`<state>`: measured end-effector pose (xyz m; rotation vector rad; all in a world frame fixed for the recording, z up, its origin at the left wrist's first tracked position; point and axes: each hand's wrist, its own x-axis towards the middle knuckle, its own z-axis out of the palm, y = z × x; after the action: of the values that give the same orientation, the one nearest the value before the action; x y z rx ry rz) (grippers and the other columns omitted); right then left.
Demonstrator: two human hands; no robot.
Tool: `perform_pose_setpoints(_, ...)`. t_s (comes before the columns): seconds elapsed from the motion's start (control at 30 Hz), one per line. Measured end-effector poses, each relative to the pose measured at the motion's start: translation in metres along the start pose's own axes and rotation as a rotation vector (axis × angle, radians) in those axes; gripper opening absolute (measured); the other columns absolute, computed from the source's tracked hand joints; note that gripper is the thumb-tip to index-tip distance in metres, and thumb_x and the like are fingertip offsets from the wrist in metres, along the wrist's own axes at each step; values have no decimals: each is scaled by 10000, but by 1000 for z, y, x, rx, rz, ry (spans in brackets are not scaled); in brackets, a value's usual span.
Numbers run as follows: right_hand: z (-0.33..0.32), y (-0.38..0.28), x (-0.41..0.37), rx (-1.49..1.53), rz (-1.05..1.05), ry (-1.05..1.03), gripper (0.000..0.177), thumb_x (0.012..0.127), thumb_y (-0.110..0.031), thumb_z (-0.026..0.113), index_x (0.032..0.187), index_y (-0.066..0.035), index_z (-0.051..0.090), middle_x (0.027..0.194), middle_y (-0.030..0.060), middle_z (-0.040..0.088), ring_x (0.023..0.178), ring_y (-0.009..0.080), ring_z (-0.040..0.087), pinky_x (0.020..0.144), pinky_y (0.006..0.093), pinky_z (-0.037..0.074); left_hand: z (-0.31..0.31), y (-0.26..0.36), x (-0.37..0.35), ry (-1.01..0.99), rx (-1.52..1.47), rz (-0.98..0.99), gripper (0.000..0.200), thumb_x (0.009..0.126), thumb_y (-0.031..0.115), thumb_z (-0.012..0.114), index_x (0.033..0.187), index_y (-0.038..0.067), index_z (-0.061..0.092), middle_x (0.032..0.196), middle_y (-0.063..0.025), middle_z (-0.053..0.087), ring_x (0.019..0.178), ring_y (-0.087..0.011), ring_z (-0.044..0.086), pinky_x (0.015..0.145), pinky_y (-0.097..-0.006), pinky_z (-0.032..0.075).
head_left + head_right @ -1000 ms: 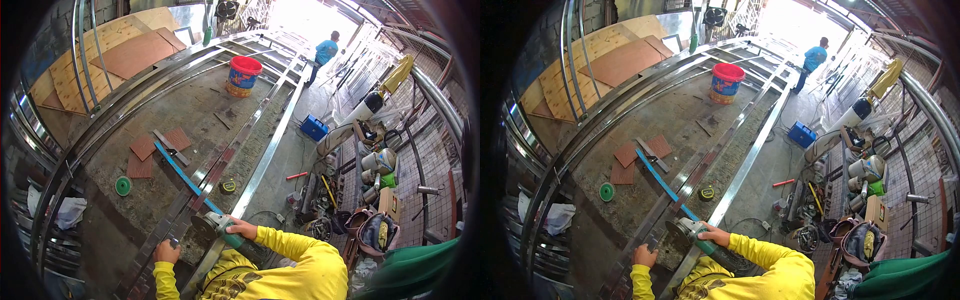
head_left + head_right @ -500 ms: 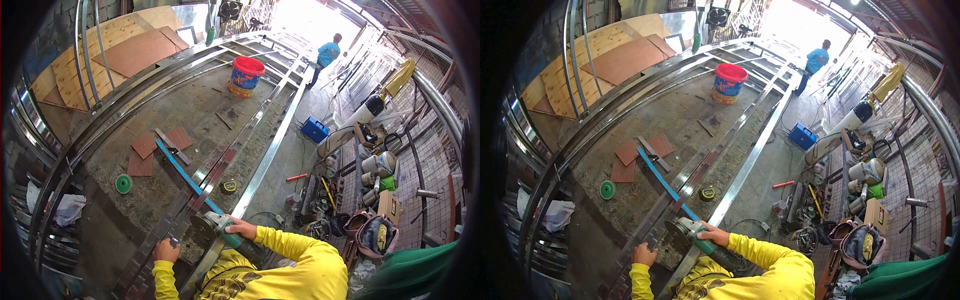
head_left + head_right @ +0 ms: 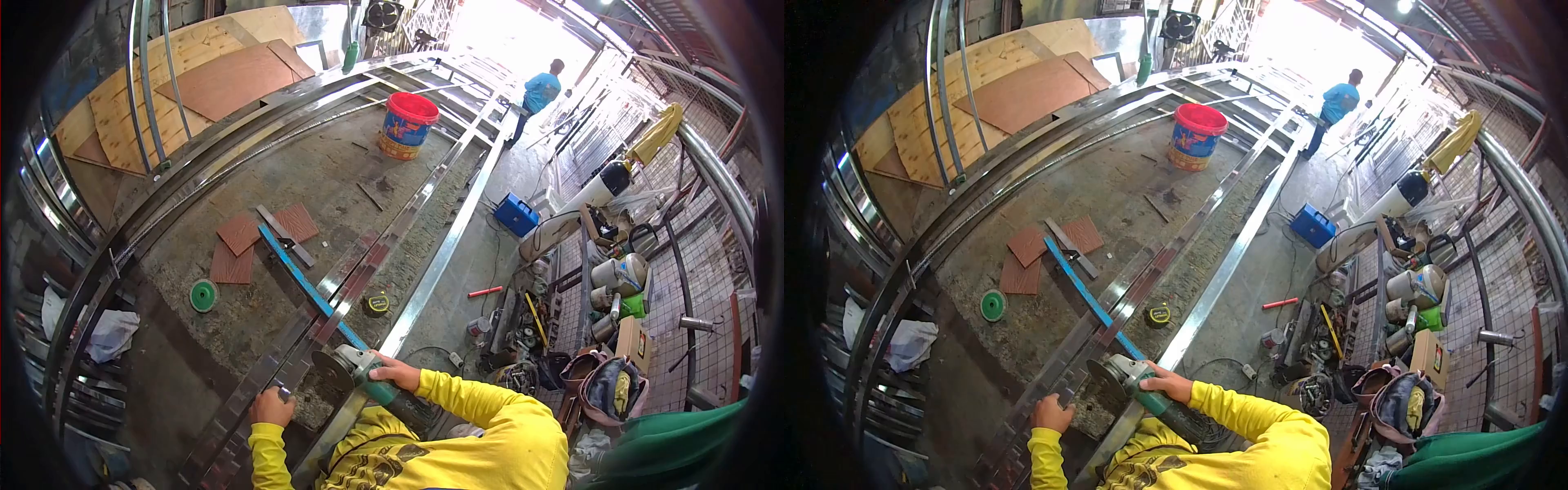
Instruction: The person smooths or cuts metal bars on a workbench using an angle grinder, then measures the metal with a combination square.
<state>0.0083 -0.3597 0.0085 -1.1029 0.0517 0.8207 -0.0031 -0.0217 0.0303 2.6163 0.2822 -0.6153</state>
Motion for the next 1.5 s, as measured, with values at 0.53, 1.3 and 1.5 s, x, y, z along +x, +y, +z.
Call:
perform_pose_setpoints(0.53,-18,20,-12,-174,-109,245,618,1067,-457,476,1490,-10,421,1308,139,604,1071,248,639,915,398,539,18,-21,7,1,-64,11,331,868,343,715,1095,101,708,1086,-202,722,1071,-405,680,937,-527,541)
perform_pose_setpoints(1.3,-3,-43,18,-384,114,6,654,1050,-419,561,1525,-16,361,1351,111,588,1170,194,609,1000,339,504,11,-25,5,-39,-91,33,271,851,285,773,1029,86,727,963,-170,752,955,-376,729,881,-501,572)
perform_pose_setpoints(1.5,-25,-23,14,-278,77,110,789,912,-567,644,1404,25,469,1145,220,659,917,311,721,743,408,639,16,-28,7,-28,-101,33,292,846,307,773,1044,97,725,977,-163,752,953,-376,729,883,-500,569)
